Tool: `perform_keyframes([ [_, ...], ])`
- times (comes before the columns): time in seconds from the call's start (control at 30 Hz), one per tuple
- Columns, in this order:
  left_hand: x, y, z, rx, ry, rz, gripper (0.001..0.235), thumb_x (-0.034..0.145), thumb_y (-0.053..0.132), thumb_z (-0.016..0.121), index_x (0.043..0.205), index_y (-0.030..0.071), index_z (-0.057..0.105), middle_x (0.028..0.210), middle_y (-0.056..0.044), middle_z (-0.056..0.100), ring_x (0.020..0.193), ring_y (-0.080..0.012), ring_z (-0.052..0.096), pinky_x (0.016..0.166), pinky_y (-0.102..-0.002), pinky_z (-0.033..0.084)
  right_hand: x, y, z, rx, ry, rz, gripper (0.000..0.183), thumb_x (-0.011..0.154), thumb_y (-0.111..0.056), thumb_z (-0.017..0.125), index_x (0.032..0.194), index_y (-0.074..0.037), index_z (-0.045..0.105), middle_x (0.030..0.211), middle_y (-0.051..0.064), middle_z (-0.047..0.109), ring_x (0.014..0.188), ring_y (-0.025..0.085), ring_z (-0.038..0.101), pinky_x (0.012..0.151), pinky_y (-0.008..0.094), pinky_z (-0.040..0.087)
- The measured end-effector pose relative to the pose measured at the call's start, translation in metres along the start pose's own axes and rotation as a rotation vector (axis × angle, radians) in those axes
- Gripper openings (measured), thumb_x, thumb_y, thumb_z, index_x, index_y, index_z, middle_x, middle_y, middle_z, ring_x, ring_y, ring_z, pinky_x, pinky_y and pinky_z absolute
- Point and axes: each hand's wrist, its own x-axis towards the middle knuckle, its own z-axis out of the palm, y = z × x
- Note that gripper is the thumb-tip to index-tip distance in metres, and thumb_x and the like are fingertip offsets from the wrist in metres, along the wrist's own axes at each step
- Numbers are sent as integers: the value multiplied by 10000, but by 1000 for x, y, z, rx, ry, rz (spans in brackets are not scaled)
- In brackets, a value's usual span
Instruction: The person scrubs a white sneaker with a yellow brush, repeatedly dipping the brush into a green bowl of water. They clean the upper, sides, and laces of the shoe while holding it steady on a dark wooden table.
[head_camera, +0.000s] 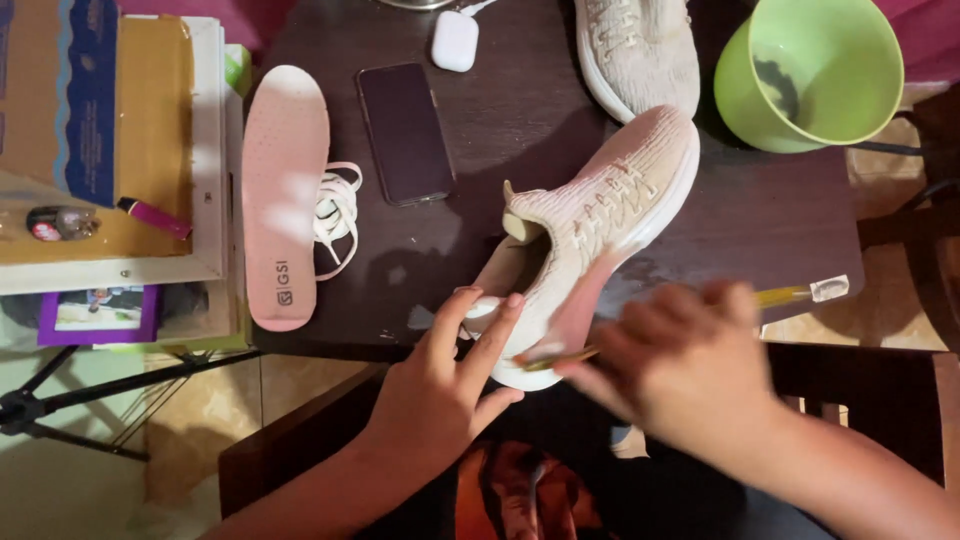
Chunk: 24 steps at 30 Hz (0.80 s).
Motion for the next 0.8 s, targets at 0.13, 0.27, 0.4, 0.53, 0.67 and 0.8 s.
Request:
perform_keyframes([
  [0.13,1,2,0,18,5,-4,1055,719,466,946,1574,148,414,1473,-211,453,1252,-299,637,882,-347,603,-14,25,2,-40,-42,99,594,961,-765,543,613,-294,641,569,-86,609,545,156,563,705,382,323],
  [0.27,2,3,1,37,17,11,1078,702,463,963,1574,144,415,1461,-207,452,1241,-295,643,866,-348,608,-10,19,-1,-53,-30,111,568,941,-754,608,644,-271,626,660,-94,635,630,186,608,726,426,322],
  [0.4,1,3,3,74,30,36,999,770,482,916,1575,158,422,1477,-189,458,1263,-308,641,844,-342,609,1,-9,7,-27,-2,-52,614,995,-732,533,609,-256,575,568,-91,523,600,189,544,655,412,314],
  [0.53,1,2,3,-28,20,26,949,766,359,901,1565,148,434,1490,-194,429,1261,-361,635,808,-407,614,5,-39,30,-3,46,-76,513,1022,-681,455,858,-231,641,888,19,687,674,230,607,705,424,359],
  [0.67,-1,-3,0,-67,16,9,984,756,381,937,1556,117,428,1436,-197,446,1156,-344,666,824,-393,605,5,-16,24,75,38,-90,565,990,-719,516,717,-237,622,715,-44,612,678,211,562,718,391,353],
  [0.8,0,-2,-1,27,-3,6,1034,723,482,950,1536,89,445,1433,-202,438,923,-212,712,738,-301,614,6,33,29,252,-33,-53,591,913,-753,535,667,-234,675,534,-68,505,614,209,538,725,435,343],
])
